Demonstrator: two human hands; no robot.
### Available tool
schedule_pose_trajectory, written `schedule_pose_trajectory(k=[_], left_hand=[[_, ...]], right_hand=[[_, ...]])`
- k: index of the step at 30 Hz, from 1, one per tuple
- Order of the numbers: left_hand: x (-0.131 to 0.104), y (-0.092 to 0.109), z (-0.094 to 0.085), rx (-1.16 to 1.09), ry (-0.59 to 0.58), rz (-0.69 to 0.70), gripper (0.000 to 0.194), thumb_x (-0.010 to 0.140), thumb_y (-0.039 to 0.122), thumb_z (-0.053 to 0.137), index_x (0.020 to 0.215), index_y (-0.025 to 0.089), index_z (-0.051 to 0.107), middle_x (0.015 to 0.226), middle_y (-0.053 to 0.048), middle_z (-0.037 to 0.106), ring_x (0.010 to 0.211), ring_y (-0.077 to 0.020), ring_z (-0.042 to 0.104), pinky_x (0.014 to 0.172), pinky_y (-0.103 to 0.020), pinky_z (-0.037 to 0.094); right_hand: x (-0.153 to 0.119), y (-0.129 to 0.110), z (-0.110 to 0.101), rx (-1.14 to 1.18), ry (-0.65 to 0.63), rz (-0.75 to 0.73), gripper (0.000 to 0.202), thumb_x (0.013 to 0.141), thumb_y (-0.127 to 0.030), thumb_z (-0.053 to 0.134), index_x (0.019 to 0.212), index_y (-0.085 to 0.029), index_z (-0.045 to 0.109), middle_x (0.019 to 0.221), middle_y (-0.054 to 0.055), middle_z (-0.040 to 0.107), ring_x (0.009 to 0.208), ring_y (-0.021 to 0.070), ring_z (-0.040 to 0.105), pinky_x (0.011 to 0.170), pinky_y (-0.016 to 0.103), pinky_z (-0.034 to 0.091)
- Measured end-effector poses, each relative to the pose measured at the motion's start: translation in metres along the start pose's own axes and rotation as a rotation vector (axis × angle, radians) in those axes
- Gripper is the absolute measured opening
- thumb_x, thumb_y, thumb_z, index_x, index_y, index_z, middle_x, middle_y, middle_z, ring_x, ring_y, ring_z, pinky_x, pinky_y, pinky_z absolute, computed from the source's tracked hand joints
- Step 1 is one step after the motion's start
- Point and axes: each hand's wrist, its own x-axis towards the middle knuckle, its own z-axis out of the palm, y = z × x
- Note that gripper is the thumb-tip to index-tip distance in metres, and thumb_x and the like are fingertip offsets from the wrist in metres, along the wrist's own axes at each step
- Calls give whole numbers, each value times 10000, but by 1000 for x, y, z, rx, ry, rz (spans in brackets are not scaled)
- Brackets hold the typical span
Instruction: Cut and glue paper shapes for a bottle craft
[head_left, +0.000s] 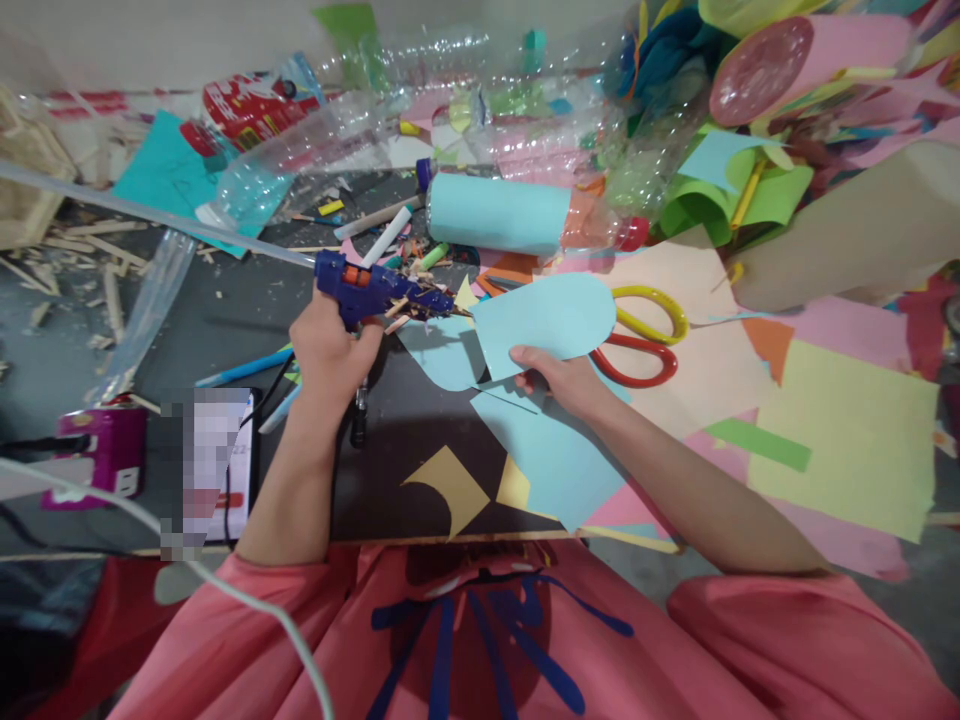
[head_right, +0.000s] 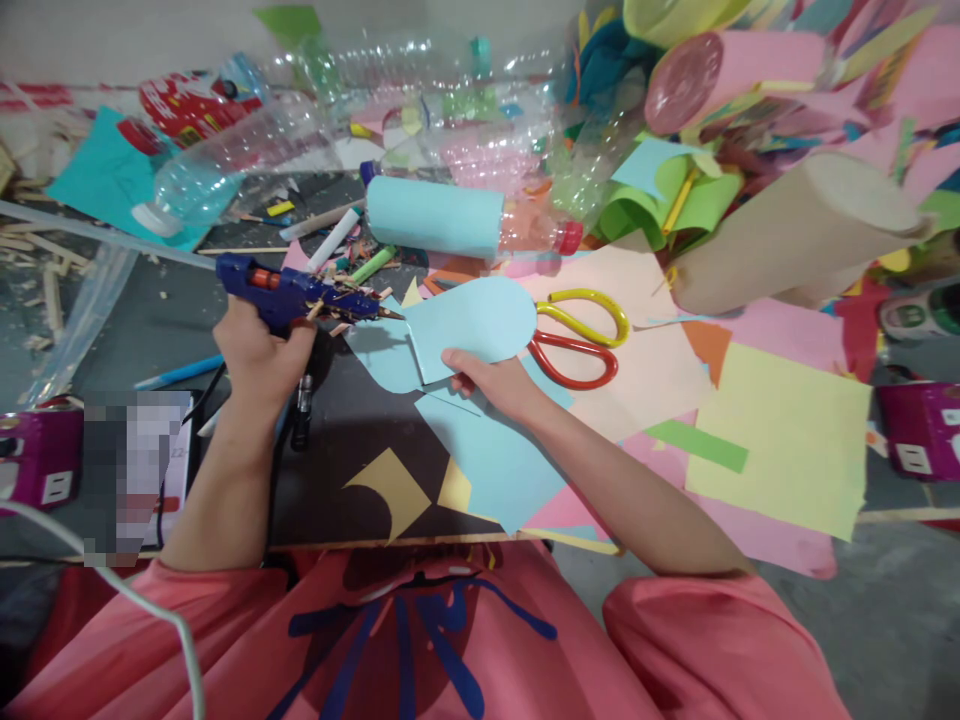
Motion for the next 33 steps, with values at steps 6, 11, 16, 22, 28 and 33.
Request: schedule_pose_trajectory(k=[6,11,16,22,28,33], left_hand=[[0,0,1,-12,37,1,409,664,277,576,1067,210,547,835,-71,641,851,-301,664,772,-413,501],[1,1,1,15,50,-13,390,645,291,573,1024,202,563,794,-64,634,802,-292,660,742,-406,501],[1,0,2,22,62,-7,396,651,293,571,1037,203,566,778,-60,634,783,-288,665,723,-398,500],[1,-3,3,9,57,-22,460,650,295,588,1099,202,554,865,-75,662,897,-318,681,776,-424,506],[17,3,-16,-48,87,-224,614,652,379,688,1175,214,410,1125,-81,582,1144,-339,586,918,-483,449],[30,-17,-36,7,181,-337,465,664,325,682,995,202,380,1106,-87,541,1149,-319,549,978,-533,406]], right_hand=[[-2,-3,1,-10,-7,3,315,676,-450,598,501,-201,516,475,-23,497,440,81,433,497,268,390],[-1,-1,0,-15,-13,5,313,678,-446,605,508,-200,514,480,-23,496,440,81,430,493,266,385],[-1,-2,0,-12,-15,2,317,682,-443,603,502,-198,517,478,-22,500,440,81,431,496,267,384],[-2,-4,1,-4,0,10,310,657,-446,609,498,-197,519,472,-22,499,435,81,434,482,264,372],[-2,-4,1,-10,-9,9,307,667,-434,596,486,-198,519,461,-27,488,437,81,430,484,264,371],[-1,-3,1,13,-9,-1,305,682,-428,601,498,-197,526,467,-27,499,437,80,431,492,266,376]])
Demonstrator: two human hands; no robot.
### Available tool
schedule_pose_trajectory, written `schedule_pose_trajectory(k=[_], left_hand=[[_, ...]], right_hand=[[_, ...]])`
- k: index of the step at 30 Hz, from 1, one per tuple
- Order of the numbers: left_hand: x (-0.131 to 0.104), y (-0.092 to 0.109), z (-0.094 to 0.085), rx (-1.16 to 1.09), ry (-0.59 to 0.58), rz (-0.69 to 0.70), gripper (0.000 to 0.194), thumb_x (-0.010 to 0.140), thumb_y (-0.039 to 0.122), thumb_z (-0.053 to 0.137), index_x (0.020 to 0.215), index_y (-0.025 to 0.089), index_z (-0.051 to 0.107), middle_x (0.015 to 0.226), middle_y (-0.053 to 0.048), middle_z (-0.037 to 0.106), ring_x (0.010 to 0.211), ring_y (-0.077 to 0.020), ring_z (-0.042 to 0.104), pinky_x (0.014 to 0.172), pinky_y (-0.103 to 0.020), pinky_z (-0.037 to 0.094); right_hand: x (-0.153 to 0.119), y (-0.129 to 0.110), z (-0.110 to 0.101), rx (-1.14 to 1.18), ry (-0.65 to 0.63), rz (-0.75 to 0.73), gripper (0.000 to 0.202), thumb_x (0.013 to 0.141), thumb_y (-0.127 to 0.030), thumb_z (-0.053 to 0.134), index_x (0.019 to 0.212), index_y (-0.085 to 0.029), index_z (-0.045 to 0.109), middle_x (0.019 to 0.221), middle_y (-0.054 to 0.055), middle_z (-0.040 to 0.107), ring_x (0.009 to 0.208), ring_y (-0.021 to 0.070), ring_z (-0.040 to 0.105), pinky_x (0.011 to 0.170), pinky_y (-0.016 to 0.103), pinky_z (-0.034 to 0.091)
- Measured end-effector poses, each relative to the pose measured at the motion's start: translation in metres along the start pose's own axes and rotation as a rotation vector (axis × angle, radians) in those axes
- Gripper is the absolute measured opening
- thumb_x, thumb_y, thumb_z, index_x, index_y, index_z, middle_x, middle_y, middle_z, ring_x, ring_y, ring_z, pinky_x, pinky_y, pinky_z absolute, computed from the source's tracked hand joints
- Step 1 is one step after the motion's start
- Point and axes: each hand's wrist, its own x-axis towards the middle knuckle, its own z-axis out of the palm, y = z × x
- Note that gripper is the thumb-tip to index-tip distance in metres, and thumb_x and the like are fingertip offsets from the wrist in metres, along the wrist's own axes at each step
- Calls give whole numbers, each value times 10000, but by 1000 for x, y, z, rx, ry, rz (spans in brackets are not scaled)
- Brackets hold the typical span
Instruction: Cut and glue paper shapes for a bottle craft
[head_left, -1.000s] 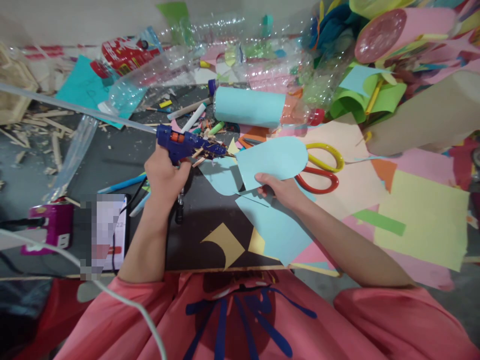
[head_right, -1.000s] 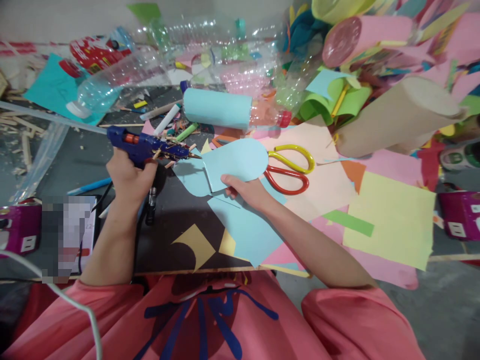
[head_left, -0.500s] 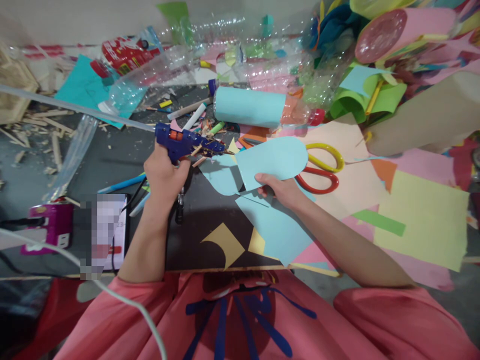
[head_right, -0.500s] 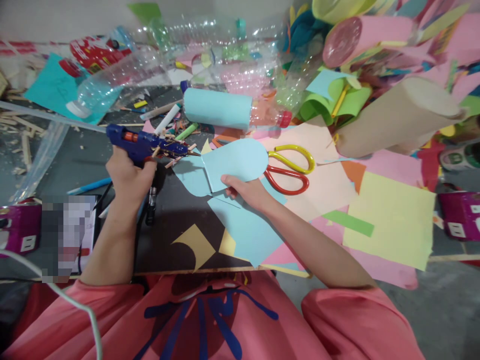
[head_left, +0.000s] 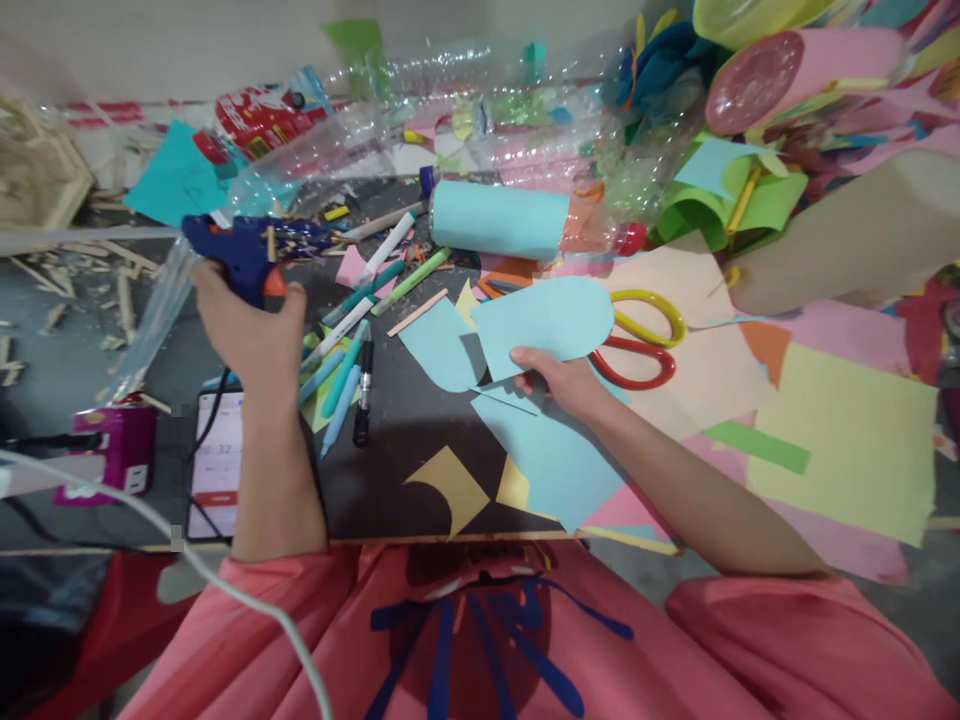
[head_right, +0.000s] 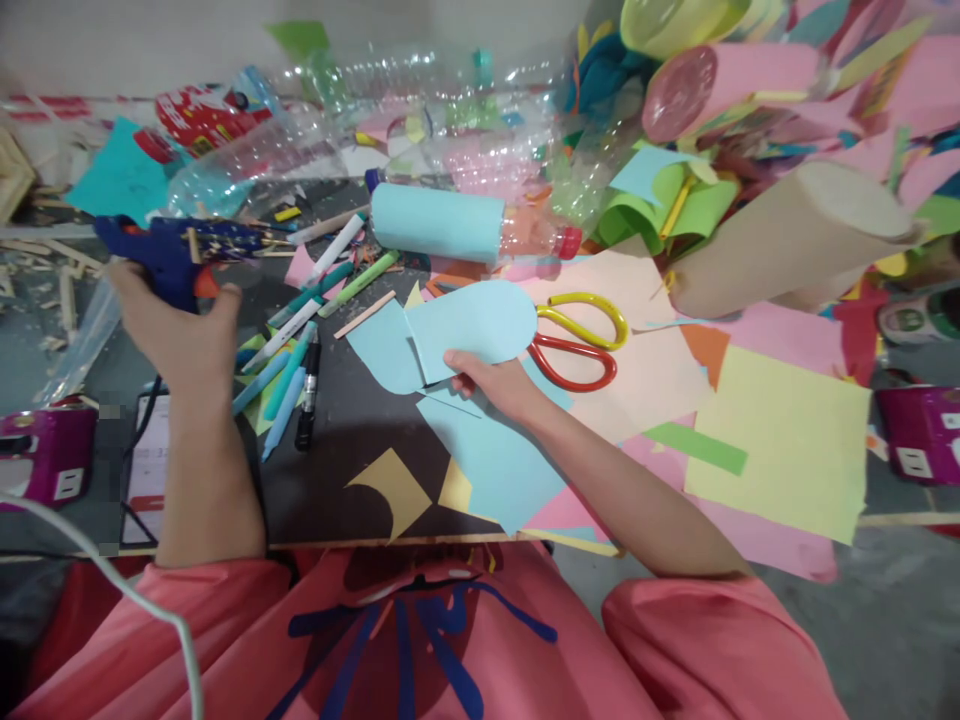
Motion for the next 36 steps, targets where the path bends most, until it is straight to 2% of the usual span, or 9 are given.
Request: schedule_pose_trajectory(k=[2,4,7,10,14,19,22,27,36], left_hand=[[7,-15,-1,2,71,-43,470,640,402,702,934,231,377,1096,-53,537,1198,-368,510,939,-605,350],[11,-29,2,2,-47,-38,398,697,532,631,864,257,397,1110,-67,554,1216,-392,494,859,-626,319],[13,-41,10,63,-164,-65,558,596,605,695,839,201,396,1112,-91,534,1260,-484,435,885,-665,274],[9,-33,14,100,-44,-92,579,588,514,769,943,171,467,1171,-84,541,1270,-458,418,940,-673,281],[-18,2,14,-29,-57,337,300,870,309,559,1141,180,551,1228,-88,569,1231,-311,483,1006,-559,372],[-91,54,22,-287,-672,1053,320,978,225,349,1150,171,613,1175,-94,688,1125,-215,618,972,-387,483],[-131,70,23,-324,-781,1319,360,970,186,385,1289,161,551,1337,-106,625,1271,-211,552,1054,-373,434],[-141,70,22,-216,-757,1282,389,952,208,490,1338,154,492,1337,-105,626,1235,-223,575,1040,-386,420],[-145,75,14,-38,-657,1227,178,889,266,619,1028,155,625,873,-56,678,806,-215,629,685,-326,419]], right_hand=[[1,1,-1,6,-5,-14,307,694,-427,606,507,-194,532,475,-23,511,442,82,437,487,264,373],[2,3,-2,14,-16,-38,316,710,-418,600,500,-194,528,471,-21,507,441,83,437,467,260,356],[3,6,-4,50,20,-57,339,744,-414,590,490,-202,517,437,-24,473,428,92,435,410,251,300],[4,11,-4,160,164,-147,330,775,-397,594,513,-210,518,440,-25,485,425,98,450,407,244,323],[8,13,-2,302,252,-288,276,767,-332,616,540,-217,509,440,-40,499,402,91,448,457,246,402],[10,11,0,348,268,-202,286,724,-383,645,544,-212,503,421,-47,481,374,81,425,397,231,354],[11,9,0,378,268,-164,332,706,-429,650,527,-217,468,420,-49,466,372,77,415,398,230,362],[13,5,-2,399,289,-143,359,677,-456,662,496,-222,458,403,-51,439,363,76,395,401,237,376],[1,8,8,397,143,-36,348,674,-427,643,444,-192,531,400,-29,461,379,73,410,405,232,360]])
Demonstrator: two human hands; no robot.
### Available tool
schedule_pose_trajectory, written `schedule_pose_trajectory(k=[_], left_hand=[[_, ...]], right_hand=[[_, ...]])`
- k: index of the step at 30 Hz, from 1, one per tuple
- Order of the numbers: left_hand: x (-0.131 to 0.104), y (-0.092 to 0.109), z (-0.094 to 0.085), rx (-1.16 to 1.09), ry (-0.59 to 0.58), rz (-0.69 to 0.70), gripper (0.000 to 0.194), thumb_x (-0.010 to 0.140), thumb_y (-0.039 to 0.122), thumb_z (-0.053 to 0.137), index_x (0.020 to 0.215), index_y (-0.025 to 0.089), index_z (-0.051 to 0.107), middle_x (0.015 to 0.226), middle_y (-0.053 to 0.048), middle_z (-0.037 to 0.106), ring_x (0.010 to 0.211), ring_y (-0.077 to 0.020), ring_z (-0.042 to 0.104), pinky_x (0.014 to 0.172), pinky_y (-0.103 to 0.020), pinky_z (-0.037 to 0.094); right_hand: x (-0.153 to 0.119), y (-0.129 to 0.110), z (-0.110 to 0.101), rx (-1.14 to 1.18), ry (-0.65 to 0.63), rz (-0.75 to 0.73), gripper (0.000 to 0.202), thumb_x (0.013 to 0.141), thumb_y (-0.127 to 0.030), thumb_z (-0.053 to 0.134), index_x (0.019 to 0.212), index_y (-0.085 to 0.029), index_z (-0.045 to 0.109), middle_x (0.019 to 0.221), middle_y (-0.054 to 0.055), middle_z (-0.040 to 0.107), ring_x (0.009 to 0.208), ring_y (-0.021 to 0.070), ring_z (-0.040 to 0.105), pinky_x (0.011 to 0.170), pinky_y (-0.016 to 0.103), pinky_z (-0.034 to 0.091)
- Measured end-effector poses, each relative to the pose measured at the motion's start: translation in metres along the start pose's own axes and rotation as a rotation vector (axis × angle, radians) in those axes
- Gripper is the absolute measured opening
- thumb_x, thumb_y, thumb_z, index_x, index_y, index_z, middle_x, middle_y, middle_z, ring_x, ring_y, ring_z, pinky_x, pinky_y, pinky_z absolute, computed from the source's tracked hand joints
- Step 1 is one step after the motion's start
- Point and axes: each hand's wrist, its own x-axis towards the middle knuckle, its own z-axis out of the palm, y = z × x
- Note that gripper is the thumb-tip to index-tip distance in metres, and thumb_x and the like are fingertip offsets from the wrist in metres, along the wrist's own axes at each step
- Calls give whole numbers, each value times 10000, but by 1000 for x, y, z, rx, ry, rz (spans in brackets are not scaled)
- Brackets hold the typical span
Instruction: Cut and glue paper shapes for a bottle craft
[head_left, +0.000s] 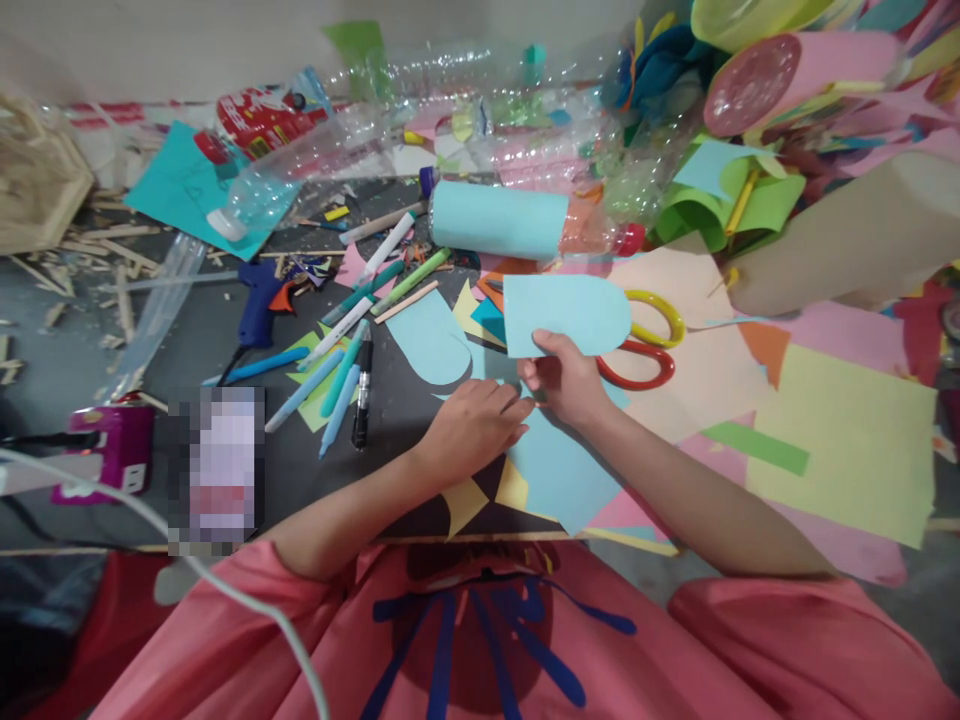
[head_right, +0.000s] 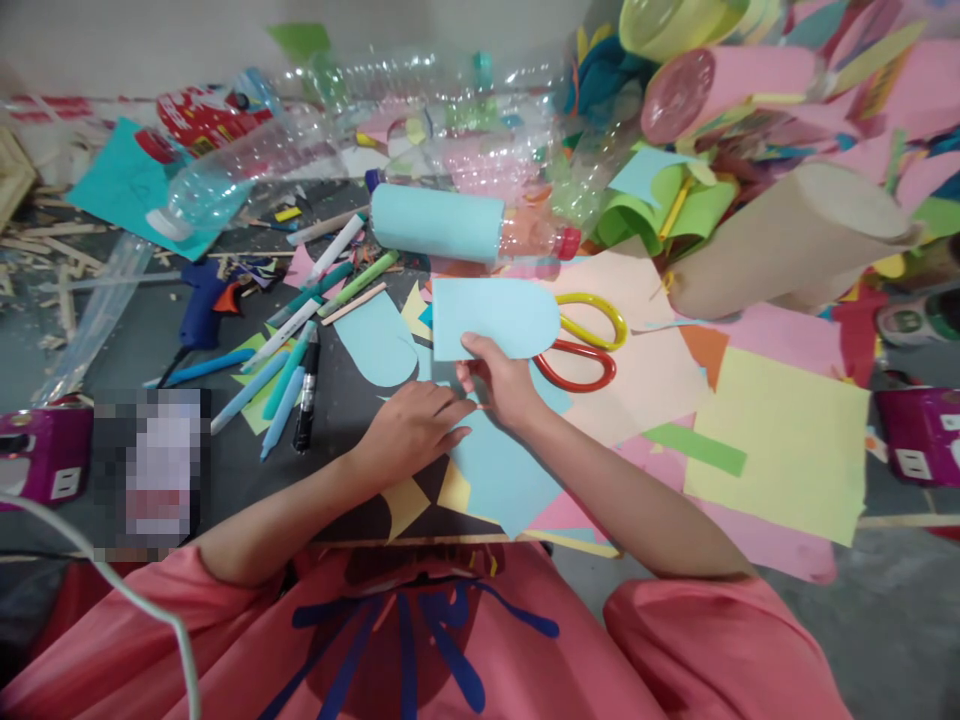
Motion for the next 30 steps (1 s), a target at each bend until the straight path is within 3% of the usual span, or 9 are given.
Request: schedule_pose_trajectory(k=[2,5,10,13,16,18,21,25,30], left_hand=[[0,6,3,9,2,-27,135,902,239,589,982,135,624,839,-57,669,786,-208,624,690,-330,415],[0,11,6,3,-21,-71,116,923,210,535,883,139,618,753,-46,639,744,-207,607,674,-333,403],[-2,2,2,-211,-10,-166,186,949,229,473,823,161,592,752,-43,614,725,-188,557,660,-311,393],[-1,-16,-4,-643,126,-434,117,904,198,512,799,179,561,734,-3,574,676,-134,507,648,-261,396],[3,-35,-11,-1298,320,-749,95,843,238,598,792,184,540,625,47,501,554,-83,448,558,-209,375],[6,-43,-15,-1689,427,-849,118,802,247,655,863,170,589,617,53,507,532,-60,453,550,-184,394],[8,-47,-19,-1985,467,-890,180,741,224,730,872,133,646,617,48,517,526,-34,468,541,-149,413],[10,-44,-20,-2034,335,-977,115,769,198,718,748,135,624,607,39,530,506,-27,479,524,-138,437],[11,-43,-17,-1905,339,-1061,80,788,155,691,797,170,612,658,28,613,569,-50,577,626,-163,514]], right_hand=[[-4,3,1,-28,-66,58,359,697,-424,638,446,-189,535,403,-24,474,395,79,426,426,233,382],[-5,2,1,-43,-90,-5,343,697,-407,657,458,-191,538,422,-23,496,412,81,443,485,245,430],[8,-17,-13,19,97,-200,318,656,-440,695,519,-220,510,427,-50,446,401,86,430,436,244,390],[15,-24,-22,-5,153,-293,374,673,-512,687,554,-229,474,466,-50,429,428,94,459,435,243,400],[14,-19,-21,-17,136,-305,372,689,-550,677,612,-224,515,537,-36,492,473,101,503,460,250,432],[11,-10,-14,-3,115,-262,353,671,-540,701,647,-219,556,559,-32,533,469,102,506,444,251,429],[5,2,-5,-41,38,-156,331,667,-500,726,621,-200,596,541,-25,568,453,97,503,446,250,449],[5,7,-4,-66,-34,-42,317,679,-457,741,583,-179,621,526,-19,593,449,87,508,463,237,471],[9,6,-10,-54,-79,-27,306,705,-448,737,606,-173,646,512,-15,601,451,96,529,493,245,489]])
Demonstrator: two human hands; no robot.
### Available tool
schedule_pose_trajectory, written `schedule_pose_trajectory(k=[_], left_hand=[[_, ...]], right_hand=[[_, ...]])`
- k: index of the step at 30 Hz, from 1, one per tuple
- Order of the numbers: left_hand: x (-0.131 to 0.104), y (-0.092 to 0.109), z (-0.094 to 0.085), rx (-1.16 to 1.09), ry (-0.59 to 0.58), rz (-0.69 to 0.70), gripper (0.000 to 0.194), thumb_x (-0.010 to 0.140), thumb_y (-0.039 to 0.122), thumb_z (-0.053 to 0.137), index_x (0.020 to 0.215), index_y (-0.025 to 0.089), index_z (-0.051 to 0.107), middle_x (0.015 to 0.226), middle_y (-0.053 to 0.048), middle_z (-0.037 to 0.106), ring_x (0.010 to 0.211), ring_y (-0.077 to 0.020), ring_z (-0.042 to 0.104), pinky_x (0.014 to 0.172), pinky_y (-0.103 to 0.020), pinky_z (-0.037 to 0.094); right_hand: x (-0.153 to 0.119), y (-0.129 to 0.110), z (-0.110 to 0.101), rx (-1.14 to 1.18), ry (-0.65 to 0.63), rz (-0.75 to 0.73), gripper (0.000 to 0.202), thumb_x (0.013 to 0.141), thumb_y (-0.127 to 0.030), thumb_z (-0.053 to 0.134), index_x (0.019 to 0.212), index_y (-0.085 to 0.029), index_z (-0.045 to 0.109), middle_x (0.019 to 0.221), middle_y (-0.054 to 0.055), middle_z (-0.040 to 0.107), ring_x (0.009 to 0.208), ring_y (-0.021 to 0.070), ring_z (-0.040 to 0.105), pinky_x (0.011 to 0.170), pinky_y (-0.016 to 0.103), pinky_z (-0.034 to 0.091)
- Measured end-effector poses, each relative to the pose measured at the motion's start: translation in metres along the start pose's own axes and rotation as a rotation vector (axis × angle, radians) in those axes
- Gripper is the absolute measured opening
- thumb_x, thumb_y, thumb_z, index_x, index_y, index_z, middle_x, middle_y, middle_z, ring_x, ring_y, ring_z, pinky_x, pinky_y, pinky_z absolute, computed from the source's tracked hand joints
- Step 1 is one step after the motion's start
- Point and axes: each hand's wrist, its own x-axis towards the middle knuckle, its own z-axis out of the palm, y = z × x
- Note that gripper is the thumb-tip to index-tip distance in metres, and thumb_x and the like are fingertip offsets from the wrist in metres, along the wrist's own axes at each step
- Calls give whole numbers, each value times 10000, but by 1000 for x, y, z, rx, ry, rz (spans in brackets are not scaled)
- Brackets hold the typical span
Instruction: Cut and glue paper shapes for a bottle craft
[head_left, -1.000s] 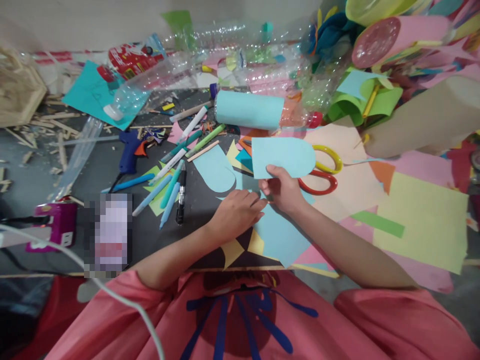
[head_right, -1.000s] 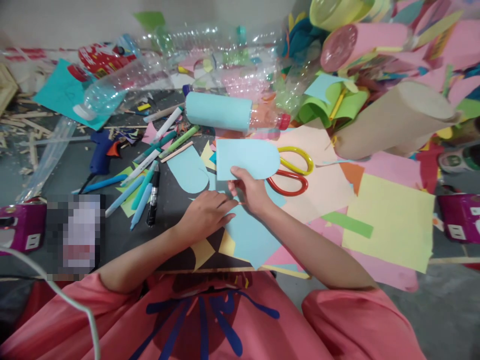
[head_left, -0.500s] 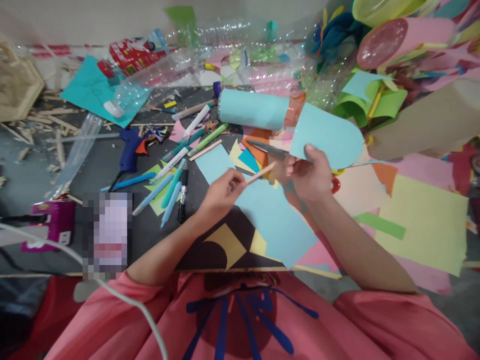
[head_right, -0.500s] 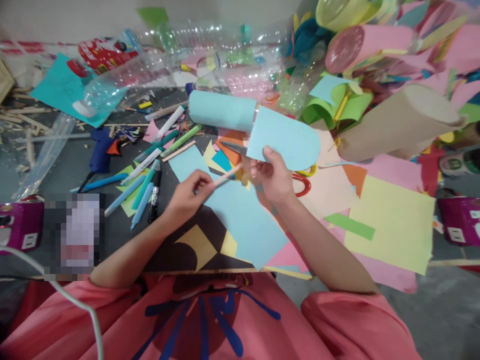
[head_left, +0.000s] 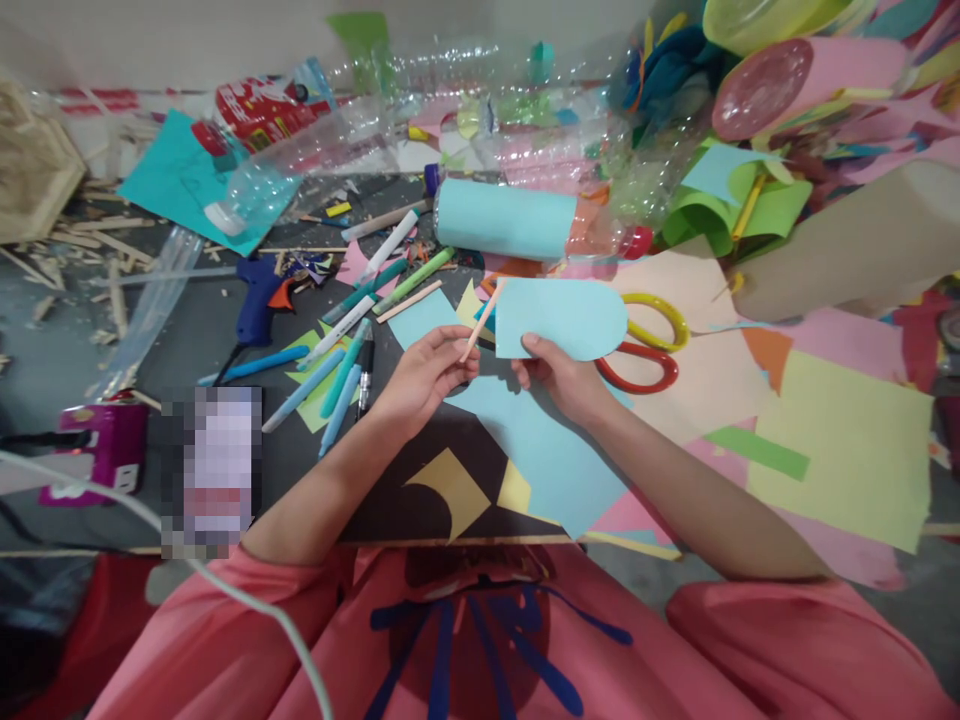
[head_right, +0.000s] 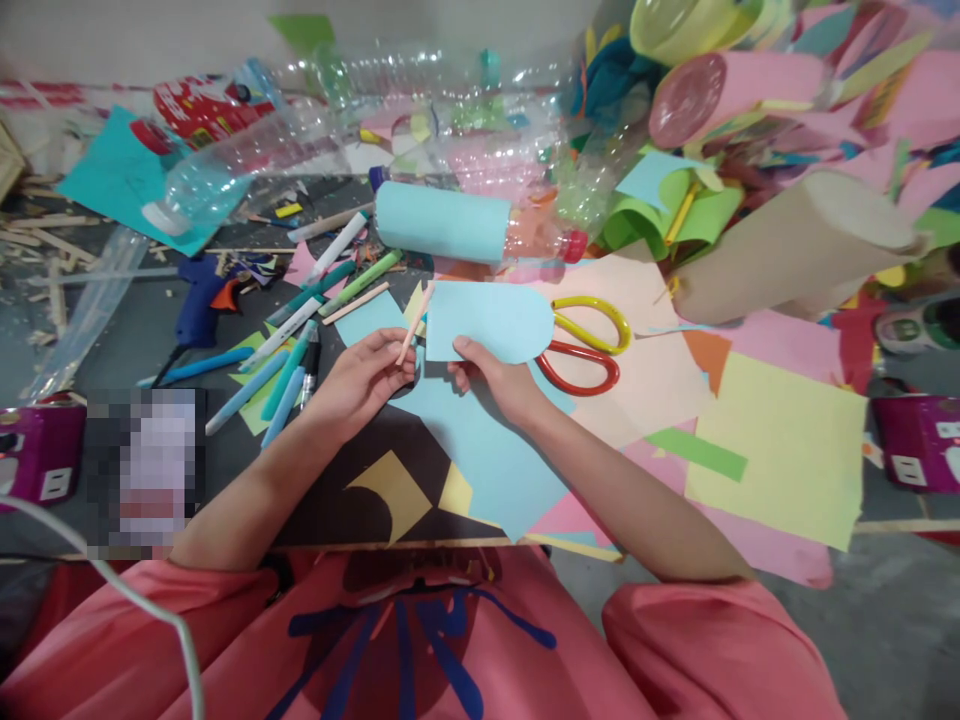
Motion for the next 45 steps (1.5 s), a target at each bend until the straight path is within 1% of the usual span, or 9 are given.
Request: schedule_pose_trajectory(k=[4,8,12,19,27,32,38,42,45], left_hand=[[0,0,1,-34,2,-13,117,780,116,686,885,160,661,723,16,658,629,-52,633,692,-160,540],[-1,4,2,-177,6,-28,121,794,52,625,865,131,684,663,16,643,584,-38,618,618,-125,535],[-1,6,1,-242,-15,4,77,829,86,607,797,121,667,640,29,606,534,-24,574,567,-123,514],[0,5,3,-215,119,-19,136,888,104,561,769,123,623,588,38,576,505,-23,556,553,-115,485],[-2,11,8,-322,128,-51,184,928,163,558,750,137,595,495,95,421,391,9,389,449,-87,375],[-3,11,6,-387,84,-123,240,954,96,448,825,126,648,607,50,568,482,9,531,554,-85,467],[-4,6,2,-124,13,-57,54,788,96,608,759,142,611,610,14,657,528,-57,626,569,-142,516],[-4,6,2,92,21,52,142,712,204,660,710,170,521,578,0,676,506,-103,640,543,-187,504],[-4,5,1,153,50,140,202,714,291,689,696,174,525,594,6,675,527,-101,638,569,-201,503]], right_hand=[[1,4,0,33,7,-14,332,685,-487,756,663,-165,678,552,9,649,500,127,592,531,267,523],[2,4,0,43,-20,-28,360,677,-506,767,658,-157,680,546,15,649,509,136,606,537,273,535],[2,3,-1,23,-36,-36,343,724,-486,740,655,-157,674,560,15,648,522,132,610,560,270,541],[2,4,-2,13,-18,-35,325,723,-475,737,657,-165,665,555,7,639,515,132,602,560,275,540],[2,4,-2,15,-30,-35,317,728,-473,726,657,-171,662,551,3,635,515,130,597,568,276,541],[2,4,-2,23,-20,-30,327,713,-476,737,651,-163,667,540,6,633,506,129,594,556,271,534],[2,4,-2,11,-10,-27,320,721,-465,736,633,-167,661,551,10,638,516,136,601,568,281,535],[2,4,-3,1,-25,-34,310,738,-456,724,641,-169,662,559,7,634,525,138,604,586,287,539],[1,4,-3,-5,-39,-38,301,756,-449,708,648,-172,666,563,5,634,530,137,602,598,289,540]])
